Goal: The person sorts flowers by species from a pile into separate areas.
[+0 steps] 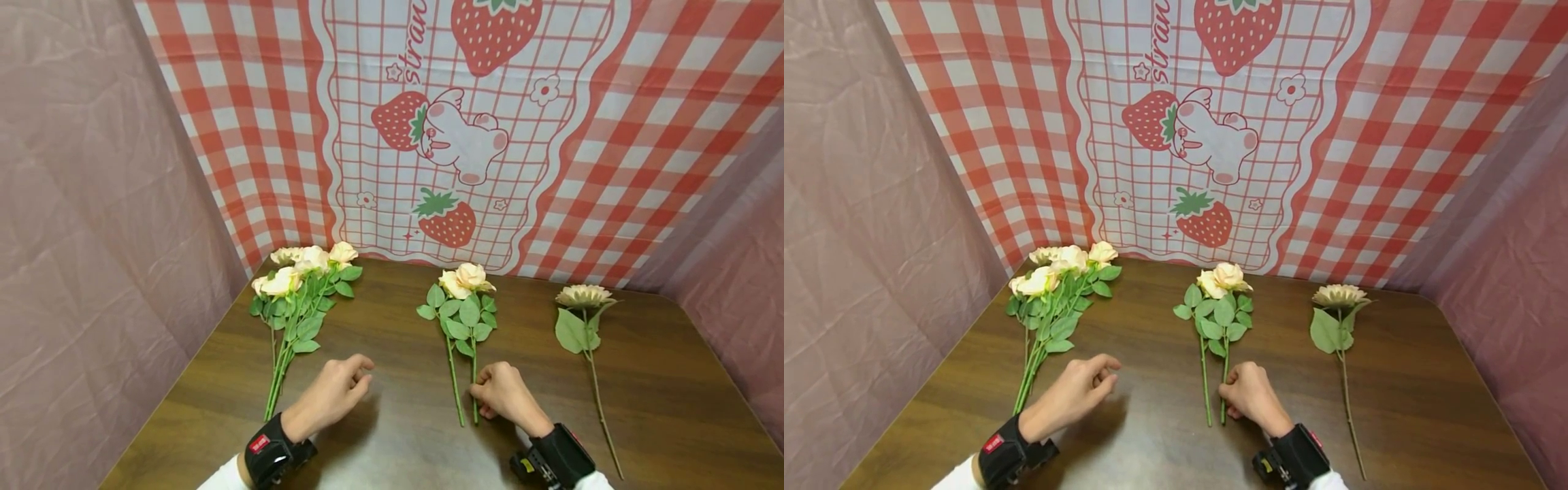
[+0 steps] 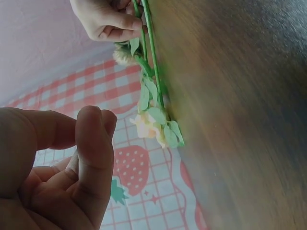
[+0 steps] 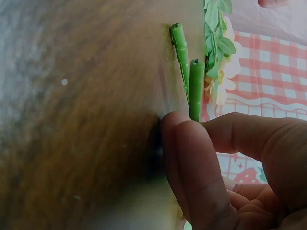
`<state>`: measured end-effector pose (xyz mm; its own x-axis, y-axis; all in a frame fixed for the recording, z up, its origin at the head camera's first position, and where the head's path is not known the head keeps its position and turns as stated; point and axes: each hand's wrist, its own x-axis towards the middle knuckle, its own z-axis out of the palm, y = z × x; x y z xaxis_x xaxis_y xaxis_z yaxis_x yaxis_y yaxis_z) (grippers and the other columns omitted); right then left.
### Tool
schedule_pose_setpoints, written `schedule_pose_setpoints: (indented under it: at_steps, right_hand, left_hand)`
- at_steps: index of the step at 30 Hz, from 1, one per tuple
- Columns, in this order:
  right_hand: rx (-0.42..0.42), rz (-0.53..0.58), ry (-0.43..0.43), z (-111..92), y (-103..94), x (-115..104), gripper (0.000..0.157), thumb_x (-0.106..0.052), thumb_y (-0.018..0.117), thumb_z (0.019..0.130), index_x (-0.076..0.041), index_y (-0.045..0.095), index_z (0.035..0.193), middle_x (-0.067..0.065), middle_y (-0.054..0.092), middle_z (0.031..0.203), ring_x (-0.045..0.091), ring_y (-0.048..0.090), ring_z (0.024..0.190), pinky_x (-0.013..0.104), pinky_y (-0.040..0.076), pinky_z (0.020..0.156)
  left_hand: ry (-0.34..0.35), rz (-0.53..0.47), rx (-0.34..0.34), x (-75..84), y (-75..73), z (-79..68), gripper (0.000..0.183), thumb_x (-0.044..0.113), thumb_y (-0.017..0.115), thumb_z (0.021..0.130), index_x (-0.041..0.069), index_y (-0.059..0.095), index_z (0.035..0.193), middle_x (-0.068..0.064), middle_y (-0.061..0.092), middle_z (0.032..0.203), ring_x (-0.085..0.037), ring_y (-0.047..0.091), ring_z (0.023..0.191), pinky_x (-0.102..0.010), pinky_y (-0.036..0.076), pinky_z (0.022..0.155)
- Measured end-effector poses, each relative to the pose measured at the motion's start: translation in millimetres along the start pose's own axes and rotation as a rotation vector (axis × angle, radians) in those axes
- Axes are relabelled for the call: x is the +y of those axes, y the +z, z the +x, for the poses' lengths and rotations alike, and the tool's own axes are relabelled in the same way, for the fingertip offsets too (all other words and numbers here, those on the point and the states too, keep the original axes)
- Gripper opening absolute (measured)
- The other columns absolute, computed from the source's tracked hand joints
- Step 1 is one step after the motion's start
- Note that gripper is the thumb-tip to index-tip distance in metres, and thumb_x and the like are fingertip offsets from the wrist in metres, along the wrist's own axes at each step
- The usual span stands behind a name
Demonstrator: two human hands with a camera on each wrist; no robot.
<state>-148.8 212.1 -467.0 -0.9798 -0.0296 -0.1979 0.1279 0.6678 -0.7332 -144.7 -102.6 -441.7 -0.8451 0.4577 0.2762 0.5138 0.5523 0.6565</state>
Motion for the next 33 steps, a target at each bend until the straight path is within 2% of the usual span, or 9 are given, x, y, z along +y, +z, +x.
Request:
schedule_pose_setpoints:
  at_steps: [7,11,15,21,27,30,33]
  right_hand:
    - [0.007,-0.048,-0.007,-0.4,0.4,0.3,0.012,-0.003,0.071,0.083,-0.005,0.069,0.072,0.005,0.061,0.053,0.015,0.059,0.043,0.029,0.051,0.043]
    - [0.008,-0.053,0.000,-0.5,0.4,1.2,0.010,-0.004,0.073,0.083,-0.005,0.070,0.074,0.005,0.061,0.054,0.015,0.059,0.043,0.029,0.051,0.043]
    - [0.004,-0.052,-0.002,-1.4,-0.6,1.5,0.010,-0.005,0.074,0.083,-0.006,0.071,0.074,0.004,0.061,0.054,0.015,0.059,0.043,0.029,0.050,0.044]
    - [0.001,-0.045,0.003,-5.6,-2.2,1.3,0.009,-0.006,0.074,0.084,-0.005,0.071,0.076,0.005,0.061,0.056,0.016,0.058,0.044,0.030,0.050,0.044]
    - [0.046,0.042,-0.004,-11.3,-3.0,-2.0,0.004,-0.005,0.067,0.087,-0.002,0.070,0.087,0.005,0.062,0.059,0.018,0.059,0.046,0.030,0.050,0.044]
    - [0.087,0.096,-0.047,-14.1,-4.4,-5.7,0.008,-0.005,0.065,0.089,-0.001,0.070,0.092,0.005,0.062,0.061,0.019,0.059,0.047,0.030,0.050,0.044]
    - [0.081,0.130,-0.096,-18.4,-5.0,-9.1,0.010,-0.005,0.062,0.092,0.000,0.069,0.097,0.006,0.063,0.065,0.019,0.060,0.049,0.030,0.051,0.047]
  left_hand:
    - [-0.033,0.021,0.021,-3.3,-6.5,0.7,0.015,0.000,0.061,0.091,-0.003,0.066,0.105,-0.006,0.071,0.077,-0.005,0.062,0.063,-0.019,0.050,0.055]
    - [-0.061,0.061,0.069,-10.2,-17.5,1.9,0.013,0.000,0.062,0.090,-0.001,0.066,0.103,-0.004,0.070,0.075,-0.005,0.061,0.063,-0.019,0.049,0.054]
    - [-0.124,0.108,0.144,-19.9,-34.9,1.8,0.011,0.002,0.066,0.090,0.001,0.066,0.101,0.001,0.068,0.072,-0.003,0.057,0.060,-0.021,0.048,0.054]
    - [-0.233,0.214,0.178,-38.1,-53.9,-1.5,0.011,0.006,0.064,0.091,0.002,0.067,0.101,-0.001,0.068,0.072,-0.006,0.053,0.055,-0.027,0.045,0.051]
    - [-0.326,0.356,0.215,-56.6,-63.0,-3.9,0.009,0.009,0.060,0.092,0.002,0.065,0.096,-0.002,0.060,0.066,-0.017,0.056,0.055,-0.037,0.046,0.048]
    - [-0.374,0.395,0.215,-67.0,-67.4,-3.0,0.007,0.009,0.058,0.092,0.004,0.061,0.088,-0.010,0.062,0.069,-0.027,0.062,0.059,-0.042,0.047,0.048]
    - [-0.441,0.430,0.178,-78.4,-71.6,-4.3,0.011,0.008,0.056,0.090,0.004,0.056,0.080,-0.021,0.064,0.073,-0.038,0.064,0.063,-0.048,0.047,0.048]
